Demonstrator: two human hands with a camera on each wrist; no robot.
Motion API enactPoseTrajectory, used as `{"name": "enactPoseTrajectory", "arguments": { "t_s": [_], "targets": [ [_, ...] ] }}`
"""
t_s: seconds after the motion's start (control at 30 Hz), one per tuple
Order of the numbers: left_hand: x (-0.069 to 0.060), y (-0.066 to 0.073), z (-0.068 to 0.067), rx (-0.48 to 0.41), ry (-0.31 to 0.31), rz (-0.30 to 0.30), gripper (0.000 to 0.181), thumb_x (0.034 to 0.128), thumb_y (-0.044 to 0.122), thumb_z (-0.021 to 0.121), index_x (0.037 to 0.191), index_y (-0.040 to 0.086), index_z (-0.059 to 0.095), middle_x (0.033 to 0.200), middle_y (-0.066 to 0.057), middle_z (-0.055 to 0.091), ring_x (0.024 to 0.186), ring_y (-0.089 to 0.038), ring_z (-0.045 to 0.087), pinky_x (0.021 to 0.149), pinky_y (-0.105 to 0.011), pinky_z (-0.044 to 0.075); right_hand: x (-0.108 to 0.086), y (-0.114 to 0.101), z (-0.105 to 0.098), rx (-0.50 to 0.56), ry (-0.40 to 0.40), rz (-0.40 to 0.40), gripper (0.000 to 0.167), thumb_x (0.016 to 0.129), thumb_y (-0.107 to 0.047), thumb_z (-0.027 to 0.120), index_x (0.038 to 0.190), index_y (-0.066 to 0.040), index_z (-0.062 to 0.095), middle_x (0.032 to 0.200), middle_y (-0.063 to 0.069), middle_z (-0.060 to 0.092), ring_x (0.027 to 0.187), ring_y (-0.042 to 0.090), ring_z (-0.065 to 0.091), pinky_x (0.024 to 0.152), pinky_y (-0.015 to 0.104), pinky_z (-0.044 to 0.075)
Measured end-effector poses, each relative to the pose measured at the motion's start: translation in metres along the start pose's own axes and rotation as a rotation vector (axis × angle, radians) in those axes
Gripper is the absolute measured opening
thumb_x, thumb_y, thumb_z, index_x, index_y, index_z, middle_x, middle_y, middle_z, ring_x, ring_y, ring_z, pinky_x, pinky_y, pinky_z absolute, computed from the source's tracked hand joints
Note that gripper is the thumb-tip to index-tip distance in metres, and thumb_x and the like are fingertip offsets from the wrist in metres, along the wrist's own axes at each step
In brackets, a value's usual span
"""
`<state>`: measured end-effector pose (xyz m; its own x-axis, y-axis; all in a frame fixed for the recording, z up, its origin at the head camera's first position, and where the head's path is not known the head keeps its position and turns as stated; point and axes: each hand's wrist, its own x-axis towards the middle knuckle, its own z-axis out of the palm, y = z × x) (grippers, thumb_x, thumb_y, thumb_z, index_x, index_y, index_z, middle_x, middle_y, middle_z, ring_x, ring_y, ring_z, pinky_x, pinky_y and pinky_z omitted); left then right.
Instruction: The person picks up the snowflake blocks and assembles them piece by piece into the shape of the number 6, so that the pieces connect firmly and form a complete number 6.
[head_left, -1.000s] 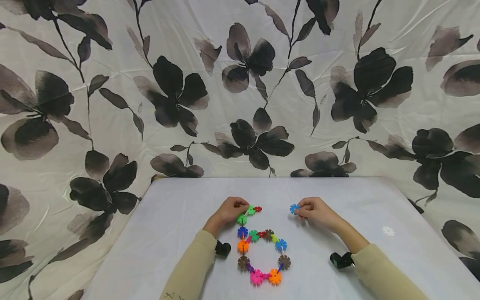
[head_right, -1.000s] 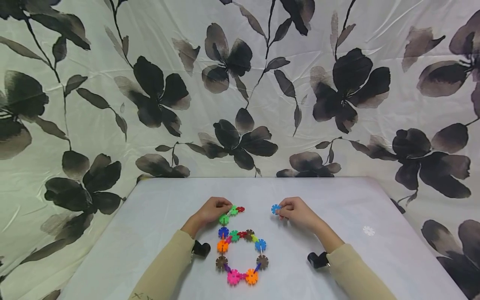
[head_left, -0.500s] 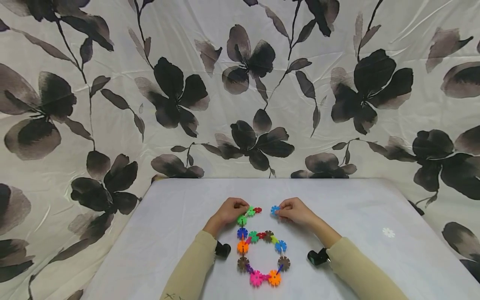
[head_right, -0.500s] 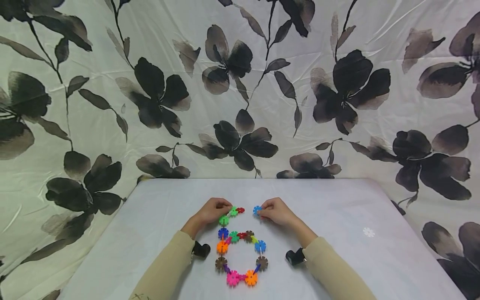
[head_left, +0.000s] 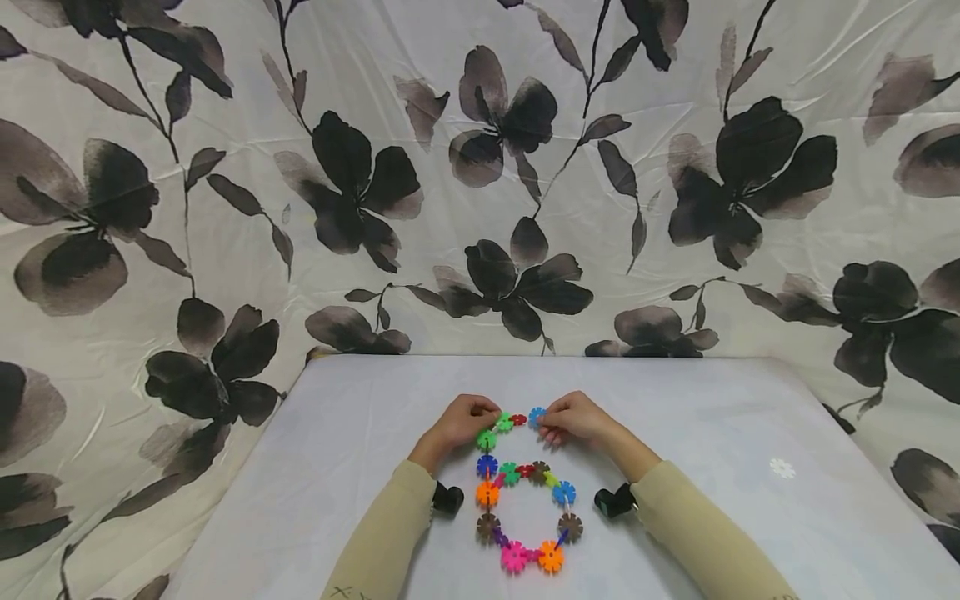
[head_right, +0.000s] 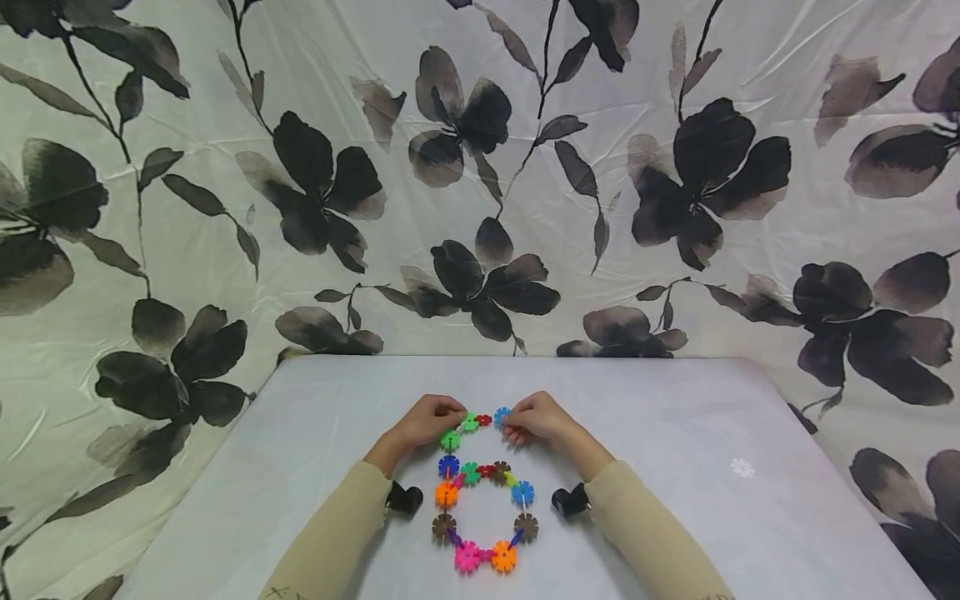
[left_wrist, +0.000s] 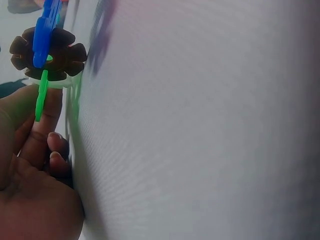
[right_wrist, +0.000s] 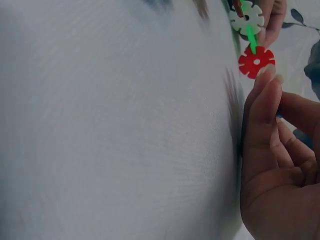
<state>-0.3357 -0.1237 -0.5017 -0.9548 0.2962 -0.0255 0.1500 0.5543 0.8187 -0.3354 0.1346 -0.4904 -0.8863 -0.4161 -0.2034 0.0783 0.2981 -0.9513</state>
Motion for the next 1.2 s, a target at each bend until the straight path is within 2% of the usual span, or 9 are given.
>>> {"name": "enactPoseTrajectory", "arguments": {
  "t_s": [0.13,0.33,0.6,0.83,0.93,1.07,1.2],
  "targets": [
    [0.000,0.001,0.002,0.010,0.001,0.001,0.018,0.1013,0.019,0.066,0.108,0.006,0.076,0.098,-0.003,0.069,0.091,-0.018,0.058,0.091,-0.040,0.050,0.002,0.000,0.002,0.067,-0.027,0.051,0.022,0.100,-0.006,0.063,0.104,0.014,0.071,0.079,0.007,0.074,0.064,0.009,0.066,0.061,0.023,0.056],
    [-0.001,0.002,0.003,0.006,-0.002,-0.031,0.019,0.1015,0.021,0.066,0.106,0.006,0.076,0.095,-0.002,0.068,0.089,-0.018,0.057,0.090,-0.039,0.049,0.008,0.002,0.007,0.155,-0.045,0.100,0.020,0.100,-0.006,0.064,0.103,0.013,0.071,0.077,0.005,0.073,0.063,0.008,0.066,0.061,0.022,0.056],
    [0.000,0.002,0.005,-0.105,-0.011,-0.089,0.019,0.1011,0.019,0.066,0.104,0.003,0.076,0.095,-0.003,0.069,0.085,-0.016,0.056,0.079,-0.030,0.048,0.010,0.004,0.010,0.297,-0.089,0.159,0.020,0.100,-0.004,0.061,0.105,0.014,0.069,0.078,0.006,0.072,0.066,0.009,0.066,0.063,0.021,0.055],
    [0.000,0.003,0.006,-0.143,0.039,-0.042,0.022,0.1000,0.017,0.067,0.106,-0.003,0.075,0.092,-0.006,0.072,0.079,-0.014,0.055,0.072,-0.028,0.047,0.010,0.001,0.009,0.405,-0.090,0.185,0.018,0.101,-0.003,0.061,0.107,0.013,0.068,0.081,0.008,0.074,0.071,0.011,0.068,0.068,0.022,0.057],
    [0.000,0.003,0.008,-0.162,0.053,-0.053,0.021,0.0998,0.016,0.067,0.105,-0.003,0.075,0.090,-0.006,0.071,0.077,-0.013,0.055,0.071,-0.027,0.046,0.012,0.003,0.009,0.449,-0.120,0.188,0.015,0.102,-0.003,0.060,0.104,0.009,0.070,0.082,0.008,0.074,0.072,0.010,0.069,0.069,0.022,0.057],
    [0.000,0.003,0.009,-0.171,0.053,-0.064,0.021,0.1002,0.016,0.067,0.105,-0.002,0.075,0.090,-0.006,0.071,0.078,-0.014,0.055,0.071,-0.027,0.047,0.013,0.005,0.009,0.474,-0.136,0.187,0.015,0.102,-0.001,0.059,0.099,0.005,0.072,0.082,0.007,0.074,0.072,0.010,0.069,0.069,0.021,0.057],
    [0.002,0.004,0.006,-0.148,0.027,-0.066,0.021,0.1010,0.019,0.066,0.107,0.001,0.075,0.096,-0.005,0.071,0.083,-0.015,0.056,0.076,-0.029,0.048,0.012,0.005,0.009,0.409,-0.119,0.142,0.016,0.102,-0.002,0.058,0.097,0.006,0.071,0.080,0.007,0.073,0.070,0.009,0.066,0.068,0.021,0.056]
  ]
}}
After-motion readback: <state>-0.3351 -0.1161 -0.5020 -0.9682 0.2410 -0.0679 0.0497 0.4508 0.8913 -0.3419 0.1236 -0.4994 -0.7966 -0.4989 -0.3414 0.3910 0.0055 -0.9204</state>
